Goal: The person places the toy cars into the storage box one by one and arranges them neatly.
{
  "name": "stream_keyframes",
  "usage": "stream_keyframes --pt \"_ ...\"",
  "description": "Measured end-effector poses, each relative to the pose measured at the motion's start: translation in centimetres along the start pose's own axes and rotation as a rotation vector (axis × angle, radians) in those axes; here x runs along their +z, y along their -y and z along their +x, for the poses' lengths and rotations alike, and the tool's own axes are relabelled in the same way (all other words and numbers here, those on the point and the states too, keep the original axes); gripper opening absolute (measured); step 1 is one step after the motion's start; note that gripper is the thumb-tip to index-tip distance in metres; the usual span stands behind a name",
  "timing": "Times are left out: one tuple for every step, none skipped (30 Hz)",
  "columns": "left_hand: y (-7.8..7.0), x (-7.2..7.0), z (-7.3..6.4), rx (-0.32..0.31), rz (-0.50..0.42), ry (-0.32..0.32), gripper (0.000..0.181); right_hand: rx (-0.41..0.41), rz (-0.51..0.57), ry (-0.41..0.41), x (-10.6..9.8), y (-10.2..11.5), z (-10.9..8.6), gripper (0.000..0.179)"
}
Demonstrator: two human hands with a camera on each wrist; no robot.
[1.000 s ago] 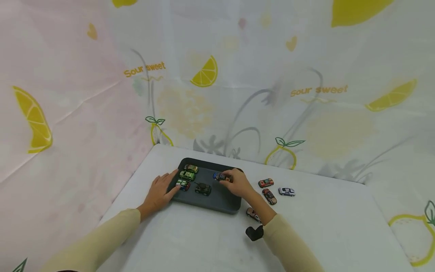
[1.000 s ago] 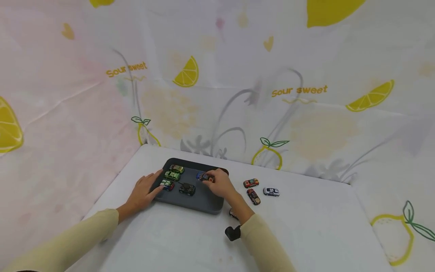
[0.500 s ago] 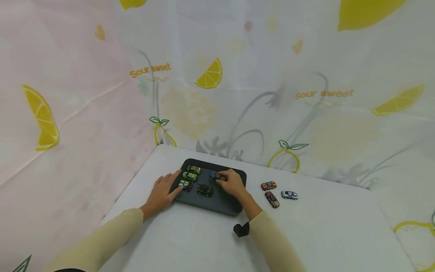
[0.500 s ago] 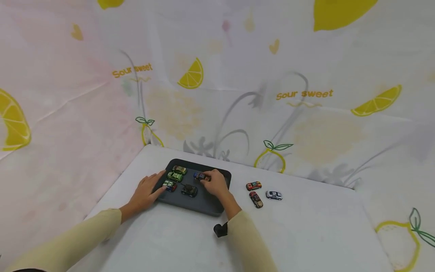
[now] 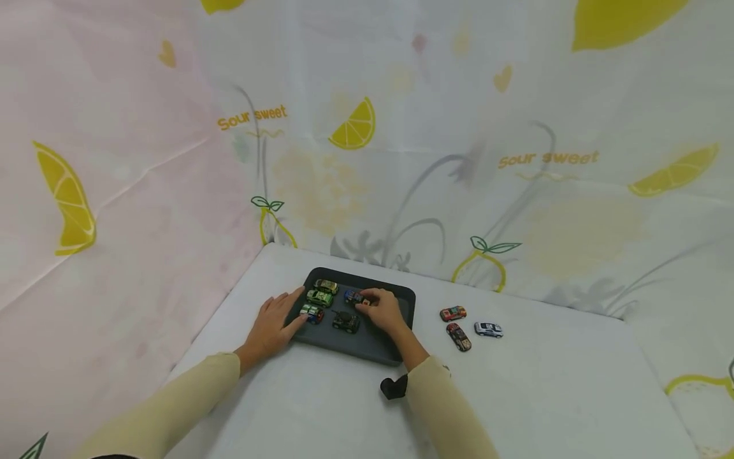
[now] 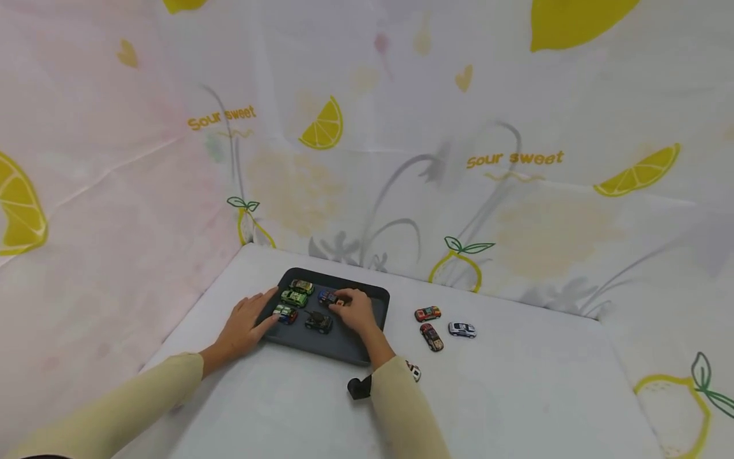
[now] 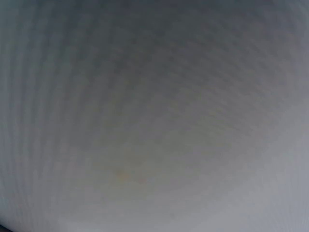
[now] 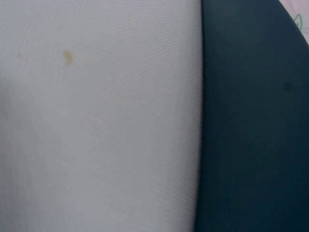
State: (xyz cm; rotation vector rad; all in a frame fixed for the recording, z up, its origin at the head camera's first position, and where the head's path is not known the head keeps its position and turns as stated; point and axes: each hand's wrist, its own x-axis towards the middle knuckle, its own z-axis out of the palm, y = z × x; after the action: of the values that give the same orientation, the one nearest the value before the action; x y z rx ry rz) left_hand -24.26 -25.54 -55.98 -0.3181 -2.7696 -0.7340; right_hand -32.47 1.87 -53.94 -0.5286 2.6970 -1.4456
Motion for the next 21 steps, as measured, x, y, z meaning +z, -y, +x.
stream_keyframes --pt "0.01 0.01 0.02 0.001 0.001 0.003 0.066 0.009 0.015 0.007 0.04 -0.01 0.03 0.029" --pt "0.01 0.01 0.04 0.001 -0.003 0.005 0.066 0.015 0.024 0.012 0.07 -0.03 0.07 0.029" --pt "0.01 -0.01 0.07 -0.002 -0.004 0.007 0.066 0.023 0.032 0.016 0.10 -0.04 0.12 0.028" --pt "0.01 -0.02 0.10 -0.004 -0.005 0.011 0.066 0.033 0.041 0.020 0.12 -0.05 0.17 0.028" --pt "0.00 -0.04 0.13 -0.005 -0.007 0.015 0.066 0.042 0.048 0.023 0.13 -0.05 0.21 0.028" --pt "0.00 -0.05 0.19 -0.005 -0.010 0.018 0.066 0.050 0.053 0.025 0.15 -0.04 0.24 0.028" --pt "-0.01 -0.06 0.15 -0.006 -0.015 0.020 0.066 0.057 0.055 0.028 0.21 -0.03 0.22 0.028" --pt "0.02 -0.04 0.10 -0.007 -0.014 0.019 0.066 0.061 0.054 0.030 0.26 -0.01 0.19 0.028" --pt "0.06 0.00 0.03 -0.009 -0.014 0.018 0.066 0.065 0.056 0.035 0.32 0.02 0.13 0.029" --pt "0.10 -0.02 0.12 -0.007 -0.014 0.015 0.066 0.066 0.060 0.040 0.31 0.08 0.14 0.029" --pt "0.20 0.03 0.19 -0.005 -0.009 0.012 0.066 0.067 0.063 0.046 0.30 0.13 0.14 0.029" --pt "0.27 0.07 0.23 -0.004 -0.002 0.009 0.066 0.067 0.066 0.051 0.30 0.17 0.13 0.029" --pt "0.31 0.09 0.22 -0.005 -0.003 0.008 0.066 0.067 0.069 0.056 0.31 0.18 0.12 0.029" --pt "0.39 0.17 0.22 -0.005 0.003 0.009 0.066 0.070 0.073 0.061 0.32 0.20 0.10 0.029" --pt "0.43 0.22 0.21 -0.004 0.003 0.009 0.066 0.072 0.079 0.065 0.33 0.21 0.08 0.029" --pt "0.46 0.28 0.20 -0.004 0.004 0.009 0.066 0.072 0.079 0.066 0.34 0.19 0.07 0.028" --pt "0.48 0.34 0.23 -0.003 0.004 0.008 0.066 0.072 0.079 0.065 0.34 0.15 0.05 0.028" --pt "0.45 0.35 0.26 -0.001 -0.001 0.007 0.066 0.070 0.078 0.062 0.33 0.12 0.04 0.027" --pt "0.43 0.37 0.30 0.000 -0.005 0.007 0.066 0.068 0.078 0.058 0.32 0.08 0.03 0.026" --pt "0.41 0.40 0.35 0.001 -0.005 0.007 0.066 0.067 0.077 0.054 0.31 0.05 0.01 0.026" --pt "0.36 0.40 0.41 0.001 -0.006 0.007 0.066 0.065 0.078 0.052 0.28 0.00 -0.02 0.025"
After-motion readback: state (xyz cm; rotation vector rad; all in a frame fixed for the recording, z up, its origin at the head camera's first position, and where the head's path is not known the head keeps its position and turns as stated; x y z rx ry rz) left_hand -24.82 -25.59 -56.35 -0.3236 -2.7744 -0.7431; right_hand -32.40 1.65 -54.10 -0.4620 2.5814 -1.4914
